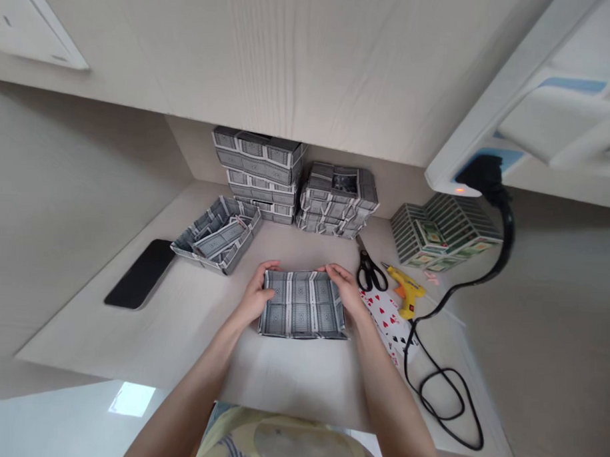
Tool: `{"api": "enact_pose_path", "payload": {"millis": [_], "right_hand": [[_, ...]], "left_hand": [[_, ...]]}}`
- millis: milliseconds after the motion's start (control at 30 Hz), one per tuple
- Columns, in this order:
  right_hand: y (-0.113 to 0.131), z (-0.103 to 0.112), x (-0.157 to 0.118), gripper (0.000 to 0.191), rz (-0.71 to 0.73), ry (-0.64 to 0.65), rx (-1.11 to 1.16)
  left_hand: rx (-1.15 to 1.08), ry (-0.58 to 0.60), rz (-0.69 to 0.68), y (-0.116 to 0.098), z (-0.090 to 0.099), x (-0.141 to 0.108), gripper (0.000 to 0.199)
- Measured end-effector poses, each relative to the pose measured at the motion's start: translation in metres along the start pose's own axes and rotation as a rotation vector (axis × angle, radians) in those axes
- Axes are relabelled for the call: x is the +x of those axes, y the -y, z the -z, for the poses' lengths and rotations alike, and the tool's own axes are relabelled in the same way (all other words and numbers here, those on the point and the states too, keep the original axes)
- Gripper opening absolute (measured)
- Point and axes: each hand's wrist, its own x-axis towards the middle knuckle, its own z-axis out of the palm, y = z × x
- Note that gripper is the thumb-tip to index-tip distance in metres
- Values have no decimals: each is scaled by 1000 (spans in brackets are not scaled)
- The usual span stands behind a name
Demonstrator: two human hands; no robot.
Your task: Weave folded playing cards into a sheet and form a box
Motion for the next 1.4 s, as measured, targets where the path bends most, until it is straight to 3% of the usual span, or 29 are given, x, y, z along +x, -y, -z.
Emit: {"api": "enact_pose_path", "payload": {"millis": [200,367,533,667,800,867,967,1067,1167,1267,1400], "right_hand": [[-5,1,2,37,-9,-52,48],[-6,1,-3,40,-6,-25,-3],[-4,5,-13,40,1,-8,67],[-2,4,-9,40,-11,-27,164],[-8,5,-2,44,47,-222,429],[-13,9,-5,42,57,-345,521],[-21,19,-18,39,20,-452,396],[-25,25,-33,48,-70,-502,144],[-21,23,-43,52,-140,-424,59],[-13,15,-47,49,-105,-316,49],[-7,6,-44,50,-1,-192,-26]], "left_hand": [[221,5,-33,-5,-8,4,49],[191,16,11,-8,-5,7,37],[144,-40,32,-5,-6,13,20],[101,-132,76,-5,-10,19,19],[139,-207,126,-4,-4,14,31],[220,-306,128,-2,1,4,35],[323,-515,101,-2,6,-22,39],[439,-454,95,-12,3,-53,45],[500,-355,171,-27,-1,-78,53],[494,-299,199,-35,-1,-90,46],[579,-341,84,-35,3,-83,38]]}}
